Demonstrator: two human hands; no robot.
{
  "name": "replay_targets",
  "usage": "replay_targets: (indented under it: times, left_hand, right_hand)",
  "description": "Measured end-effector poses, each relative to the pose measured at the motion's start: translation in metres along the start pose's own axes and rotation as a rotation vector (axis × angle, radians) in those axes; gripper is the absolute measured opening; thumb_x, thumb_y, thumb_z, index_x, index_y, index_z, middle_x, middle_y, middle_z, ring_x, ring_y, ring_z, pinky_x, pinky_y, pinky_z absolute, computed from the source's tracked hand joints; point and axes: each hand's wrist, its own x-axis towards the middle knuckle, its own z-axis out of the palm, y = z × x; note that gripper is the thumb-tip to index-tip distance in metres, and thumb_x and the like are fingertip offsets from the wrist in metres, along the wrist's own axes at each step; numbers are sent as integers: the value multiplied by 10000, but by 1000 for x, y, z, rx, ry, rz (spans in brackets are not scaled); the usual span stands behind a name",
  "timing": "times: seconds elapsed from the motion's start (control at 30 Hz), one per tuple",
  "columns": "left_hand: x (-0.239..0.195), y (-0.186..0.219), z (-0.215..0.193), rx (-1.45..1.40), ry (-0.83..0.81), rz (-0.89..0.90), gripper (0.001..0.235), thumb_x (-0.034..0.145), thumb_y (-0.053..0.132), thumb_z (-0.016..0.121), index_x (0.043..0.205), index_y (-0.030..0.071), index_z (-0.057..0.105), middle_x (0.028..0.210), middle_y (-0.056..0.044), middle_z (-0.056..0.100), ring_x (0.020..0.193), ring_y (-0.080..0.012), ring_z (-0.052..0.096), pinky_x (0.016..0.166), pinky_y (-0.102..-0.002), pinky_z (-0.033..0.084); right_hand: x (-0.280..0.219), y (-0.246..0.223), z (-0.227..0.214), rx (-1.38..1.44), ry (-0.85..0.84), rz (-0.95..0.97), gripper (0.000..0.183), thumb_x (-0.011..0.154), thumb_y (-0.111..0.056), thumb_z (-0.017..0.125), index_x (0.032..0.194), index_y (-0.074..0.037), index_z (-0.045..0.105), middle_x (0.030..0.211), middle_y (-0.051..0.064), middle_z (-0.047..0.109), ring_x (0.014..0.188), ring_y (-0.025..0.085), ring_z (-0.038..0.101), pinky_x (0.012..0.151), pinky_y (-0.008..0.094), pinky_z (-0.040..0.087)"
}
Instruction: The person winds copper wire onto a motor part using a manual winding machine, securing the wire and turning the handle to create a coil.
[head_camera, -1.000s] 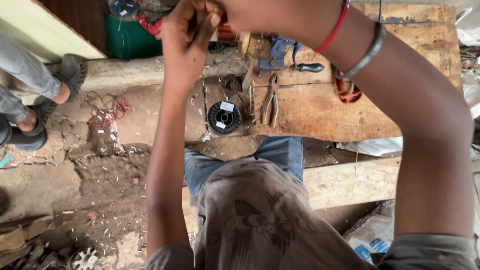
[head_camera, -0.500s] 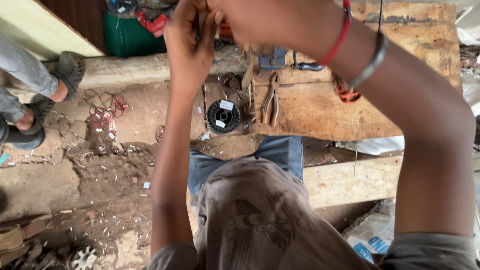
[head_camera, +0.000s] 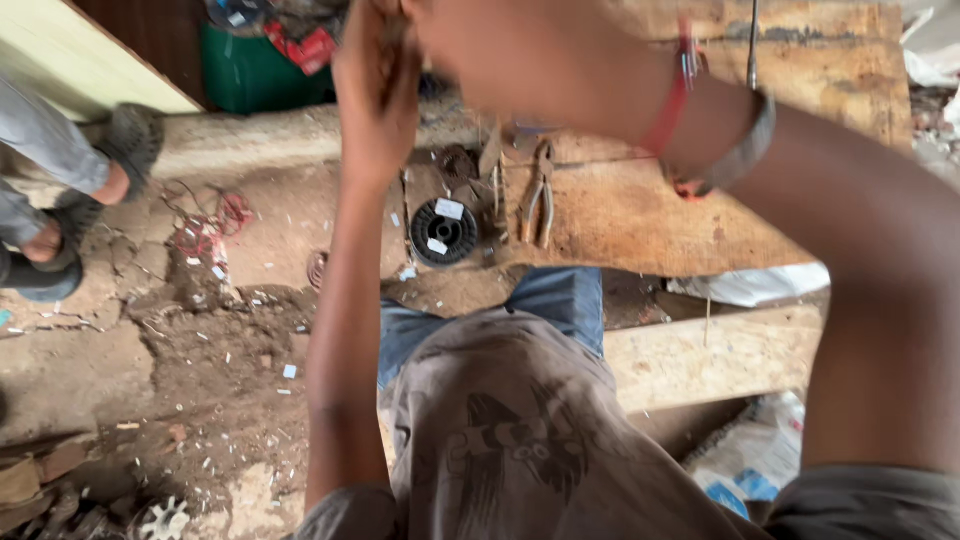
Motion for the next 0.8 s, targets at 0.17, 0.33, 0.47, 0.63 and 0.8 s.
replay_targets:
  times: [0.17,0.33,0.47,0.63,0.8]
  left_hand:
    - [-6,31,-6,649,81,409,198,957,41,732,988,30,536,1118,-154,638,981,-311,649,920,-440,535]
    - [-15,63,-6,-120,-168,144,26,1098,9,644,1098,31,629,1107,-98,698,937,-158,731,789,-273,605]
    - [-4,90,-3,-477,-361,180,103,1043,78,651,1012,-18,629,948,-122,681,801,-142,687,711,-279,586]
    - [-18,102,45,-429,261,-29,330,1030,158,602,723,48,552,635,-42,586,553,-67,566,527,-247,433]
    - [-62,84,37,-226,407,-179,193,1036,207,616,967,59,513,818,-33,589,705,-89,597,652,-266,481]
  right_hand:
    - [-60,-58,-86,-4,240,66,170,717,-220,685,754,-54,681,905,83,639,950,255,600,859,427,465]
    - [-120,-45,-92,1135,657,220,130,836,-279,600,808,-151,601,1040,80,659,881,189,619,910,388,552]
    - [-150,-68,-50,1996,1057,117,189,993,-311,550,932,-158,644,980,23,746,860,139,675,1010,425,531]
    - [-139,-118,14,2049,1277,456,150,993,-261,577,930,-130,614,904,18,678,779,128,600,870,381,475]
    - [-116,-151,31,1881,1242,673,128,993,-211,605,929,-102,584,828,13,609,699,116,525,730,337,419]
